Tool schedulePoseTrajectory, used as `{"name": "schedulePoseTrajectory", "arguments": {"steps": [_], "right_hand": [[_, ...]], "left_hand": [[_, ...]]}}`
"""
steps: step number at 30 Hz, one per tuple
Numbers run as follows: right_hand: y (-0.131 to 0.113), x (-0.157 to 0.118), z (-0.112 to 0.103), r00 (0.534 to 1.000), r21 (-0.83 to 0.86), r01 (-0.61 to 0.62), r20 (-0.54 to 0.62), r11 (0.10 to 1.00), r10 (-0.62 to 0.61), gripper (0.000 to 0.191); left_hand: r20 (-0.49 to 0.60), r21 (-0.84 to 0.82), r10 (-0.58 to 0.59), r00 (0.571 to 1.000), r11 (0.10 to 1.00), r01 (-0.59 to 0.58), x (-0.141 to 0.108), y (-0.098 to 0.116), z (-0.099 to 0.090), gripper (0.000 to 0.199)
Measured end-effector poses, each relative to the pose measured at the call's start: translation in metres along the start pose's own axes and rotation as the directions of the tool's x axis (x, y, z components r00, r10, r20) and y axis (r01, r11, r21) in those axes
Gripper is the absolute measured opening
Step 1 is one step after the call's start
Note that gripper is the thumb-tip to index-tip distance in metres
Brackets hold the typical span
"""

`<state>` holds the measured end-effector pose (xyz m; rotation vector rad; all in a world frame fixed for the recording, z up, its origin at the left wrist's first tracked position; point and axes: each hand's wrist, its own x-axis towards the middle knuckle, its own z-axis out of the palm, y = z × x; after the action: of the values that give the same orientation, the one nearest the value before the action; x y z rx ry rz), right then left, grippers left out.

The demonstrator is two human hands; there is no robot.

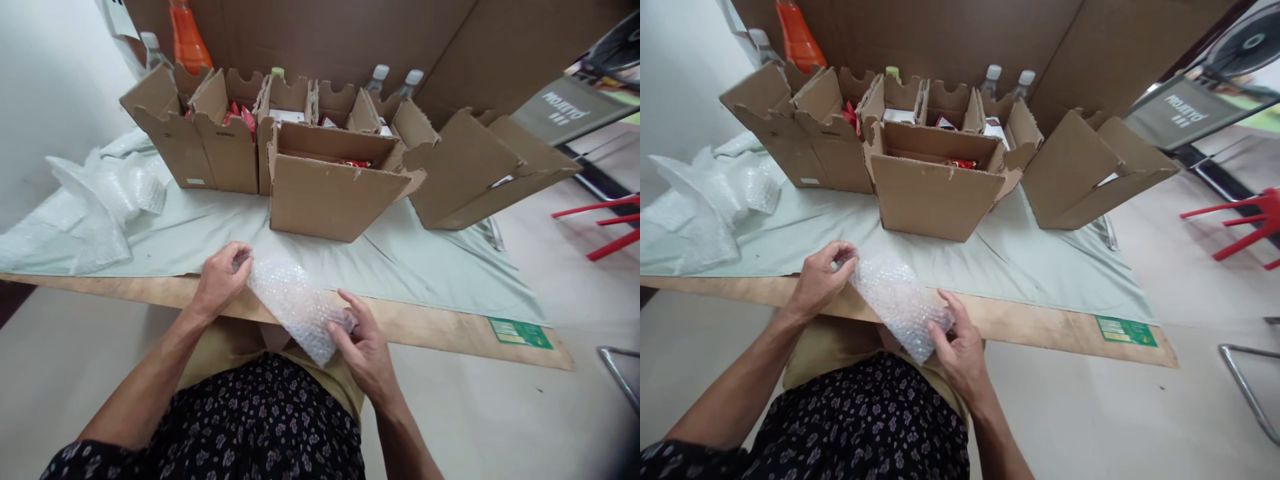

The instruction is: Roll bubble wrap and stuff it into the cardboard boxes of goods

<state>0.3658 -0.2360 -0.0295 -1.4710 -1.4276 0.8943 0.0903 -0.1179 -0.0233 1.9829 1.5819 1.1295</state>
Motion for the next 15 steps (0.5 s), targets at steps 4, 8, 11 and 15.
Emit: {"name": "schedulePoseTrajectory", "arguments": {"steps": [4,8,11,15], "right_hand": [[0.000,-0.016,0.019,0.997,-0.022,0.014,0.076,1.000,-0.013,0.043],[0.005,-0.025,0.033,0.980,0.011,-0.018,0.199,1.000,0.016,0.030],[0.007,-0.029,0.039,0.976,0.035,-0.052,0.214,0.998,0.043,0.026],[0.003,-0.030,0.039,0.956,0.077,-0.111,0.281,0.991,0.085,0.026]], "left_hand": [[0.072,0.077,0.154,0.985,0.984,-0.160,0.042,0.007,0.017,0.018],[0.151,0.167,0.238,0.960,0.951,-0.262,0.063,0.016,0.041,0.027],[0.132,0.156,0.278,0.951,0.942,-0.297,0.045,0.022,0.045,0.028],[0.240,-0.108,0.334,0.911,0.942,-0.317,-0.010,0.027,0.029,0.022]]}}
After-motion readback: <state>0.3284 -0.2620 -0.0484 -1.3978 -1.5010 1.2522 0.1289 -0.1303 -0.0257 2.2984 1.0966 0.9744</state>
